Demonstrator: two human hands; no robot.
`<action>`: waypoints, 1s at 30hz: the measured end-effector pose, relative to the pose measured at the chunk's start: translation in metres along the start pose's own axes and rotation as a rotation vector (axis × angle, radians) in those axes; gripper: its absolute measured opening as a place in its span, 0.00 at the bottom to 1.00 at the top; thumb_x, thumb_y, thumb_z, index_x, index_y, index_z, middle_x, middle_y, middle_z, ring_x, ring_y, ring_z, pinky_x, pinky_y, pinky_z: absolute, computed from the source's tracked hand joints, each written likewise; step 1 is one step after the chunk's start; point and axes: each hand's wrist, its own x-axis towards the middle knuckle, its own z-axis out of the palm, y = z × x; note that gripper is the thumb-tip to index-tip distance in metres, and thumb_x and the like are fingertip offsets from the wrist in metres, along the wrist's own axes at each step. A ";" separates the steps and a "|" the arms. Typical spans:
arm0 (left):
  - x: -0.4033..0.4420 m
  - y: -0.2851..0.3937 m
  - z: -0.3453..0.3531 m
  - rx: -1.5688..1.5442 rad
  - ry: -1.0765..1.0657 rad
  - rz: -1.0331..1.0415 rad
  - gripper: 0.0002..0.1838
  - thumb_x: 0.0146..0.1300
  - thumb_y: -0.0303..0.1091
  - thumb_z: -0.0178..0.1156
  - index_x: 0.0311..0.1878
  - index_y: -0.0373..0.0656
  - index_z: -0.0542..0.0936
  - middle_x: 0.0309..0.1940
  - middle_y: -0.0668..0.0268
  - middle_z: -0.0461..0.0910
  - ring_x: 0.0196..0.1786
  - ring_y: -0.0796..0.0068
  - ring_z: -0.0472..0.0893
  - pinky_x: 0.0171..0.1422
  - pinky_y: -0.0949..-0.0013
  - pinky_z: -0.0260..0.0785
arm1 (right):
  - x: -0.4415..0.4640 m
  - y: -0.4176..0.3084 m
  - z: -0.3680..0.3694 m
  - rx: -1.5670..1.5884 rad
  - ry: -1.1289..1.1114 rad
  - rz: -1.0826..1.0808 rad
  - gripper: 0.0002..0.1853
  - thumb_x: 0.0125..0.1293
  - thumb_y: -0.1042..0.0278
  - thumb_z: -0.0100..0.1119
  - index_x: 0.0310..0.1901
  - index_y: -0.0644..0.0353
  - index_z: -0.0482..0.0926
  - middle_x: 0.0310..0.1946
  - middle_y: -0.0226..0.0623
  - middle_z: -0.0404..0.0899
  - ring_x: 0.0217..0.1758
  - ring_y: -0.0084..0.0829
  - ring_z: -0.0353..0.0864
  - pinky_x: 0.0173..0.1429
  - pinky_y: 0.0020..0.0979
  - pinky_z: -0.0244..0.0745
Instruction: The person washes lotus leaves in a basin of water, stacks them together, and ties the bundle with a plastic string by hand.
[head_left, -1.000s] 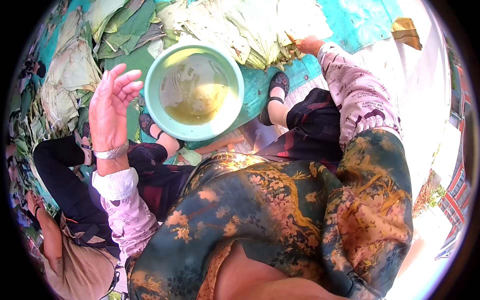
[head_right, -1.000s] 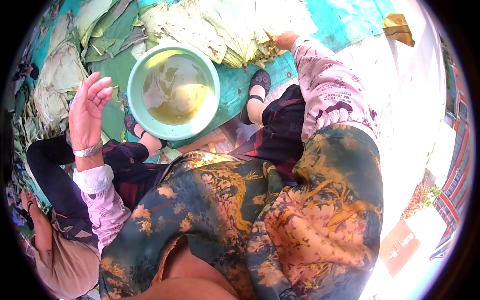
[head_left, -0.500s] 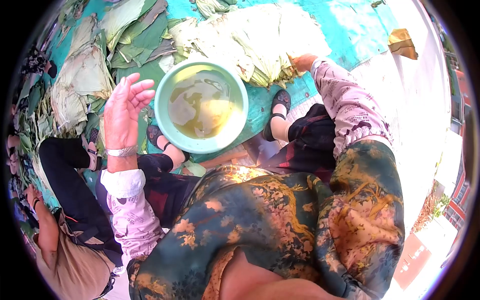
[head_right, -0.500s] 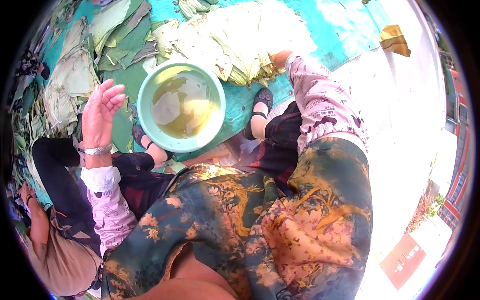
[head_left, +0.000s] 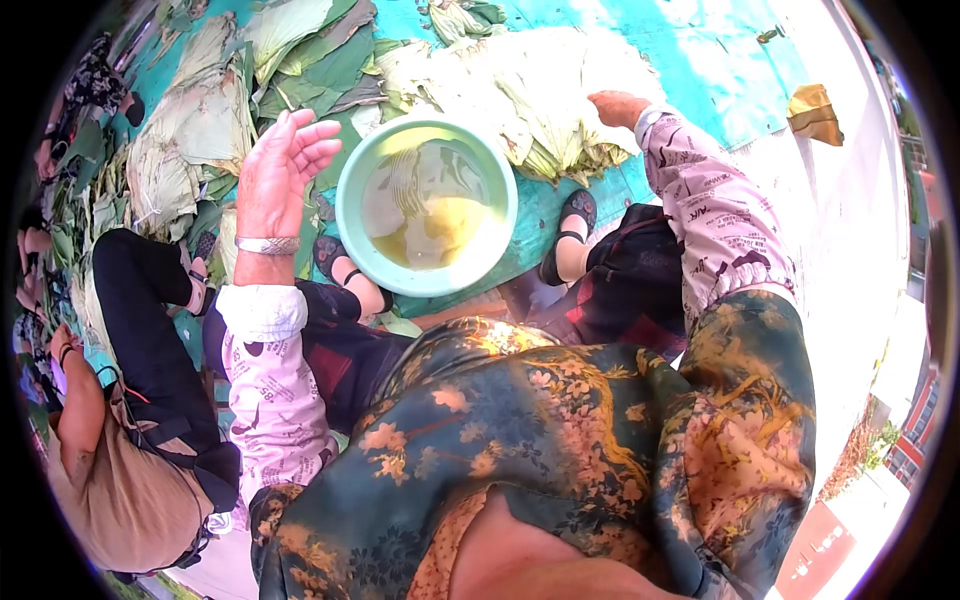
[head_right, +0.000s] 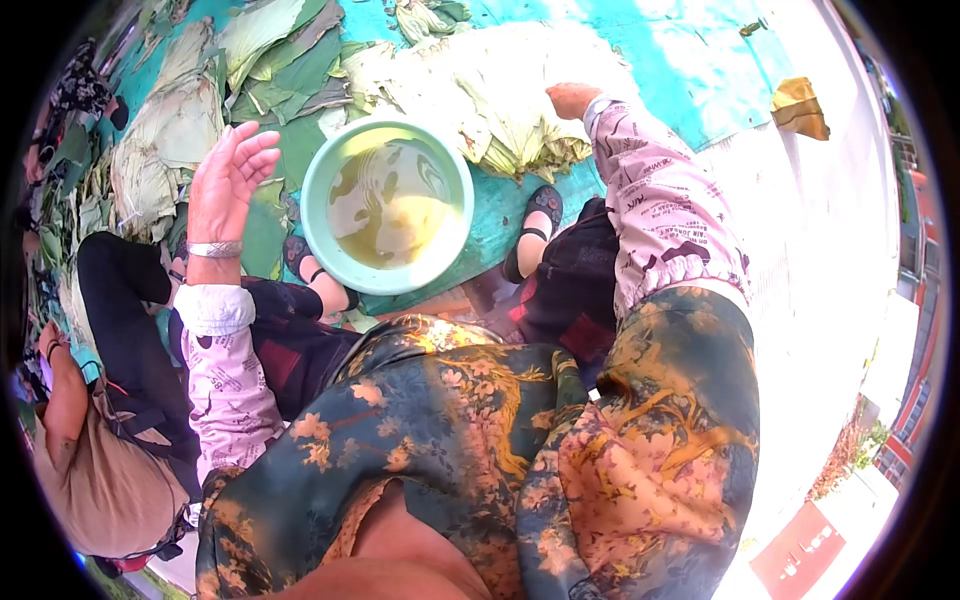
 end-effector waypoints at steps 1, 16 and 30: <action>0.002 0.000 -0.002 -0.007 0.001 0.007 0.20 0.66 0.42 0.46 0.51 0.34 0.70 0.41 0.55 0.78 0.39 0.71 0.78 0.47 0.70 0.69 | 0.002 0.002 -0.002 -0.022 -0.022 0.012 0.20 0.54 0.77 0.43 0.50 0.65 0.70 0.49 0.49 0.73 0.55 0.41 0.71 0.57 0.36 0.66; -0.048 0.000 -0.163 -0.618 0.574 0.409 0.08 0.65 0.36 0.49 0.40 0.41 0.71 0.29 0.64 0.77 0.27 0.75 0.76 0.31 0.74 0.70 | 0.033 -0.048 -0.029 0.229 0.010 -0.175 0.20 0.56 0.69 0.55 0.51 0.64 0.71 0.45 0.52 0.75 0.51 0.44 0.74 0.55 0.35 0.68; -0.209 -0.325 -0.312 -0.252 1.224 -0.330 0.17 0.58 0.39 0.56 0.47 0.40 0.72 0.36 0.62 0.80 0.34 0.70 0.81 0.30 0.66 0.70 | 0.026 0.028 -0.027 0.566 -0.178 0.153 0.25 0.57 0.57 0.52 0.56 0.58 0.68 0.36 0.31 0.75 0.37 0.27 0.74 0.37 0.32 0.68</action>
